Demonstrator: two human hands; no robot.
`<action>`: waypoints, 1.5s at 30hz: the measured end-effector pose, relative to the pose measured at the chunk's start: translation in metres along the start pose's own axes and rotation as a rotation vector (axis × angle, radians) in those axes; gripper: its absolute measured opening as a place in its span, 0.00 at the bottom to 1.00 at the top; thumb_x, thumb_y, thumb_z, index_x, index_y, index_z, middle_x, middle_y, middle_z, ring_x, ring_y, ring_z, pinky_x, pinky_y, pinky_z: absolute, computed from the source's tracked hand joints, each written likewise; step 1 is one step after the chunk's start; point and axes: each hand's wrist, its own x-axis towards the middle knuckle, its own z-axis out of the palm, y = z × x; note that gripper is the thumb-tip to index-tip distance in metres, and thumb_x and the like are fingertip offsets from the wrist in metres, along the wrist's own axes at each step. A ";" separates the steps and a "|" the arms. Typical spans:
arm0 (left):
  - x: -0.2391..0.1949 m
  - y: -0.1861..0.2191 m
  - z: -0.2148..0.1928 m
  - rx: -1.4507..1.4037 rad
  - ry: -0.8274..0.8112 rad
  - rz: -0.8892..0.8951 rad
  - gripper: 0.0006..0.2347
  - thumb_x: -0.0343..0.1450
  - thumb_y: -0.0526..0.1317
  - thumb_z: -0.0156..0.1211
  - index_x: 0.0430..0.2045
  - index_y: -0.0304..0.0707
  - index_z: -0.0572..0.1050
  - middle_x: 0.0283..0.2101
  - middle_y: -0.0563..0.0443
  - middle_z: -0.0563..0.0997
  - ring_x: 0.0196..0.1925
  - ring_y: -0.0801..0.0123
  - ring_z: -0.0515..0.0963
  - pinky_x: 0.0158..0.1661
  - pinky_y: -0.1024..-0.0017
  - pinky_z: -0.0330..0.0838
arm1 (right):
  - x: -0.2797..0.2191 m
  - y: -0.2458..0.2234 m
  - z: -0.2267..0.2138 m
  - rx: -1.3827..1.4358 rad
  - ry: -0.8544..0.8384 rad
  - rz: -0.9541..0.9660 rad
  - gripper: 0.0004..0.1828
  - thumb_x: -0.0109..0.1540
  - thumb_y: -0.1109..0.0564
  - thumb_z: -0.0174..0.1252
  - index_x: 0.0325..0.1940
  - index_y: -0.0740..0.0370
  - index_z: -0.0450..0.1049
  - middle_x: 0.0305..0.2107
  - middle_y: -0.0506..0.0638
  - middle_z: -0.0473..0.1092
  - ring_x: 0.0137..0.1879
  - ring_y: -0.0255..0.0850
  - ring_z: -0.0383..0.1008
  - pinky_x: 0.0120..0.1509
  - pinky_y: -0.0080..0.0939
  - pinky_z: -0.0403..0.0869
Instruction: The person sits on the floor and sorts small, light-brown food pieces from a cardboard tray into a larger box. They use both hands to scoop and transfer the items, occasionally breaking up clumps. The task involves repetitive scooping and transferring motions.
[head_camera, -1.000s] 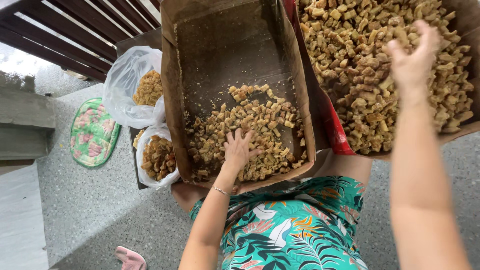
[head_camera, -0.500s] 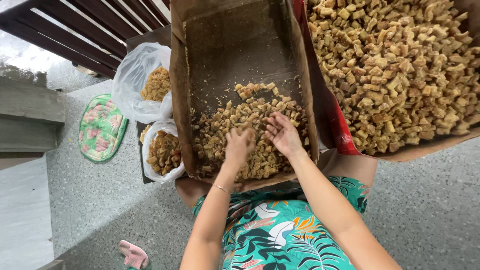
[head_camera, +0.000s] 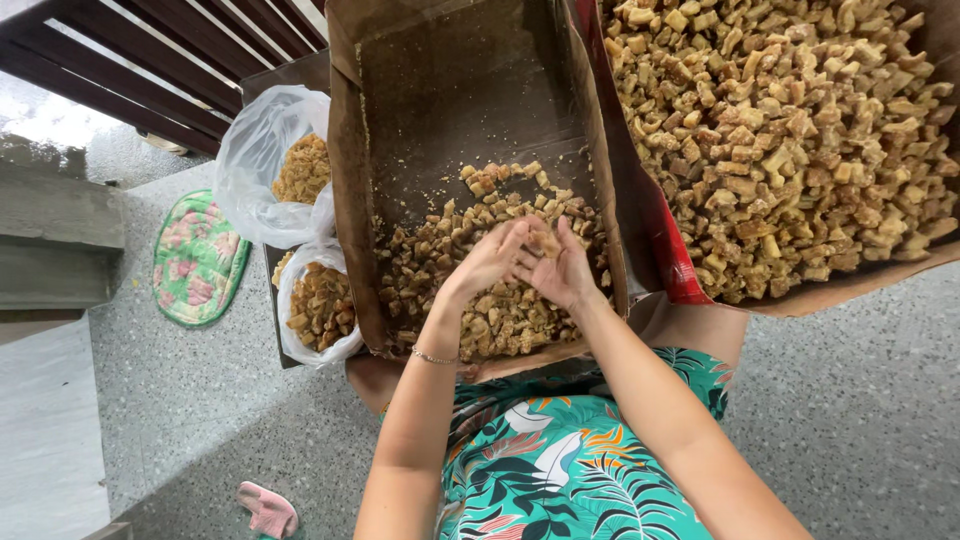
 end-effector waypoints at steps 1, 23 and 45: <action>0.001 0.001 -0.001 0.009 0.014 0.007 0.26 0.78 0.57 0.35 0.66 0.43 0.67 0.59 0.42 0.77 0.46 0.60 0.80 0.36 0.66 0.80 | 0.001 -0.001 -0.005 0.007 -0.011 -0.012 0.32 0.70 0.31 0.41 0.65 0.55 0.69 0.50 0.53 0.74 0.59 0.48 0.74 0.68 0.58 0.71; -0.011 -0.010 -0.010 -0.634 0.176 0.193 0.21 0.79 0.46 0.44 0.65 0.32 0.65 0.62 0.34 0.74 0.58 0.54 0.79 0.51 0.59 0.83 | 0.003 -0.003 -0.014 0.247 0.017 -0.013 0.31 0.70 0.43 0.35 0.72 0.60 0.64 0.56 0.63 0.72 0.61 0.52 0.73 0.67 0.54 0.73; -0.040 -0.107 -0.026 -0.811 0.181 0.115 0.24 0.70 0.23 0.48 0.65 0.25 0.66 0.52 0.37 0.75 0.56 0.58 0.78 0.58 0.62 0.76 | 0.018 0.001 -0.069 0.338 -0.091 -0.102 0.24 0.76 0.38 0.48 0.62 0.59 0.76 0.49 0.59 0.77 0.52 0.53 0.75 0.55 0.54 0.75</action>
